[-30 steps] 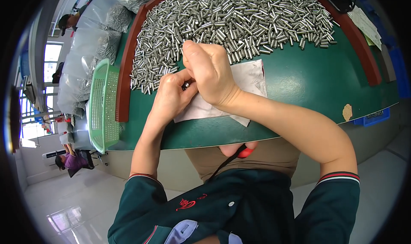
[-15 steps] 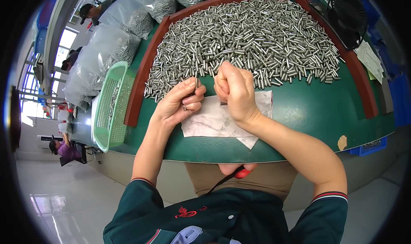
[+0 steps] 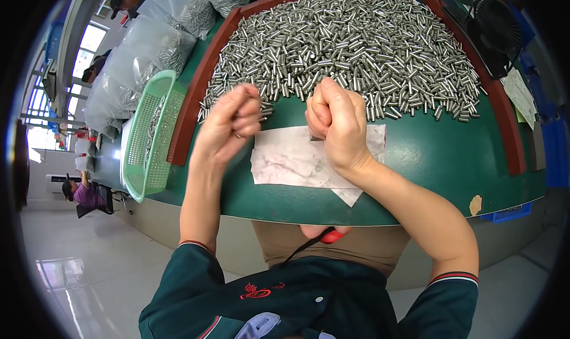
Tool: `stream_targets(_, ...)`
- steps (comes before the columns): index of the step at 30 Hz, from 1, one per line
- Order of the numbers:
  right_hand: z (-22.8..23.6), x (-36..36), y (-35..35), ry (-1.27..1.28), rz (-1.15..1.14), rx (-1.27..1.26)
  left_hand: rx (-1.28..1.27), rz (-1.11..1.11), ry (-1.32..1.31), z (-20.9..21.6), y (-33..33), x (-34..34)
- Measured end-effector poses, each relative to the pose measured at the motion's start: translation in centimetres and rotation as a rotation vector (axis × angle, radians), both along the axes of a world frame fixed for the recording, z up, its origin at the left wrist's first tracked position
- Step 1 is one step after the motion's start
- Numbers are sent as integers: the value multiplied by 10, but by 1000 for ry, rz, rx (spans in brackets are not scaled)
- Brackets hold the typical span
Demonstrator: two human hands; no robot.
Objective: Cleaning and inspecting small cylindrical metal components using a cloth and a small tool at a factory workbench.
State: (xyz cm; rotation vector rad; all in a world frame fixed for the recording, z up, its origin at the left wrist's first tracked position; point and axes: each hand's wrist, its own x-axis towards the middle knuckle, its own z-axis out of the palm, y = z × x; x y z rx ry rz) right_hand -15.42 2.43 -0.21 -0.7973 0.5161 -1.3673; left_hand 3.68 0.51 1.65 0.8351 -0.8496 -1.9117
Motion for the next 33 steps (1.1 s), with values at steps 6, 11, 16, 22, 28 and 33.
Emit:
stream_targets(6,-3,-3,-1,30,-12,4,-957,1123,-1322,46,-24,86)
stream_targets(11,1,0,0,6,3,7,-730,1137,-1890,44,-30,174)
stream_targets(16,-2,-1,-2,6,-6,4,-1108,1112,-2027,27,-28,133)
stream_targets(22,-3,-4,-2,24,-18,12,-873,88,-1351,15,-8,23)
stream_targets(28,-3,-2,-2,15,-12,14,-938,-82,-1488,9,-1,8)
stream_targets(33,-2,-2,-2,5,-7,14,-1022,-87,-1487,2,1,4)
